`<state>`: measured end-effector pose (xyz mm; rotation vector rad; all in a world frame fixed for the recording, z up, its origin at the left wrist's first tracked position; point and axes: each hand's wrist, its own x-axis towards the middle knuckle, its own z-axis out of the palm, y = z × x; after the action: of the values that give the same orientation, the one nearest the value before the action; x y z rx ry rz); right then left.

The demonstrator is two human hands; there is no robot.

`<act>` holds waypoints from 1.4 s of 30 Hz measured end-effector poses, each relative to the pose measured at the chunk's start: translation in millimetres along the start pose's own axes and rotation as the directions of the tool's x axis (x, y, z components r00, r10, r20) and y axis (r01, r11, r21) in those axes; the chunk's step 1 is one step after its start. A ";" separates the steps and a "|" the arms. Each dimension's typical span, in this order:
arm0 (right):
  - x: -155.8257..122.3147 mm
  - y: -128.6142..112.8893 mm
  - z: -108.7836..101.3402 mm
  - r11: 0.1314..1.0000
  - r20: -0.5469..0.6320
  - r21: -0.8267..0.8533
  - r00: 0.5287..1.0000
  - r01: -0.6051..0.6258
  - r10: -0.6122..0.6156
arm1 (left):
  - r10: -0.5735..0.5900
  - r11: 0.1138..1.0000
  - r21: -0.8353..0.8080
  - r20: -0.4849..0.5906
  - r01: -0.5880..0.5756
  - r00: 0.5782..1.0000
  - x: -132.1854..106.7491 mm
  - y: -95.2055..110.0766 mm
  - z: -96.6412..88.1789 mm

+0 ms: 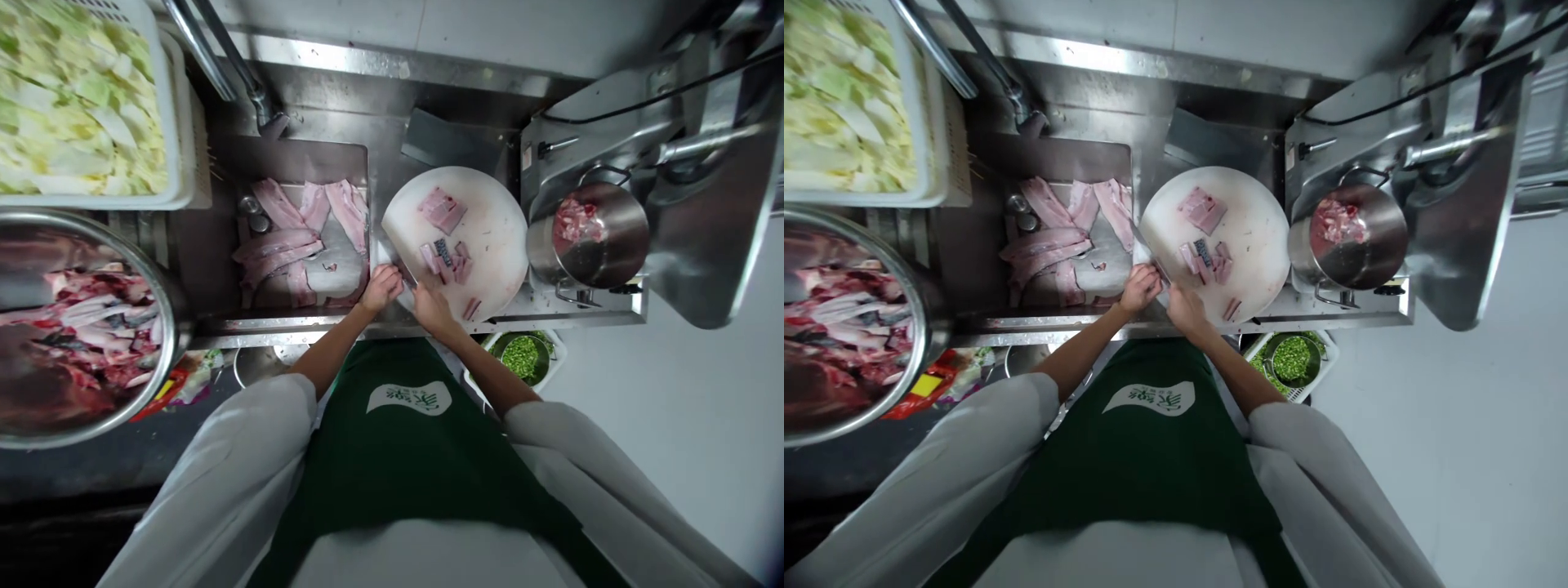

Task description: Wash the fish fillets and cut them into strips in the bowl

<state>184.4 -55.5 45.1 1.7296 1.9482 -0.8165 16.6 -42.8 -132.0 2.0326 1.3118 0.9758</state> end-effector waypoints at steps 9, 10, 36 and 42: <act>-9.7 21.3 10.0 0.998 0.038 0.017 0.998 -0.060 0.059 | 0.015 1.000 -0.015 -0.032 -0.015 0.999 -3.5 -4.6 6.6; -0.6 18.6 7.9 0.999 -0.003 0.034 0.999 -0.041 0.041 | 0.006 1.000 -0.017 -0.027 -0.007 1.000 -3.5 -5.3 5.6; -22.9 20.7 20.3 0.980 0.060 0.197 0.998 0.009 -0.021 | -0.227 0.948 0.316 0.563 0.047 0.795 312.1 7.4 -16.5; -31.7 46.1 22.8 0.957 0.008 0.263 0.992 -0.125 0.128 | -0.287 0.923 0.384 0.695 -0.003 0.659 335.4 4.9 12.8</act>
<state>232.7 -91.6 41.5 1.9886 1.7769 -1.0606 119.6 263.1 -39.8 2.1647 1.1813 -0.2364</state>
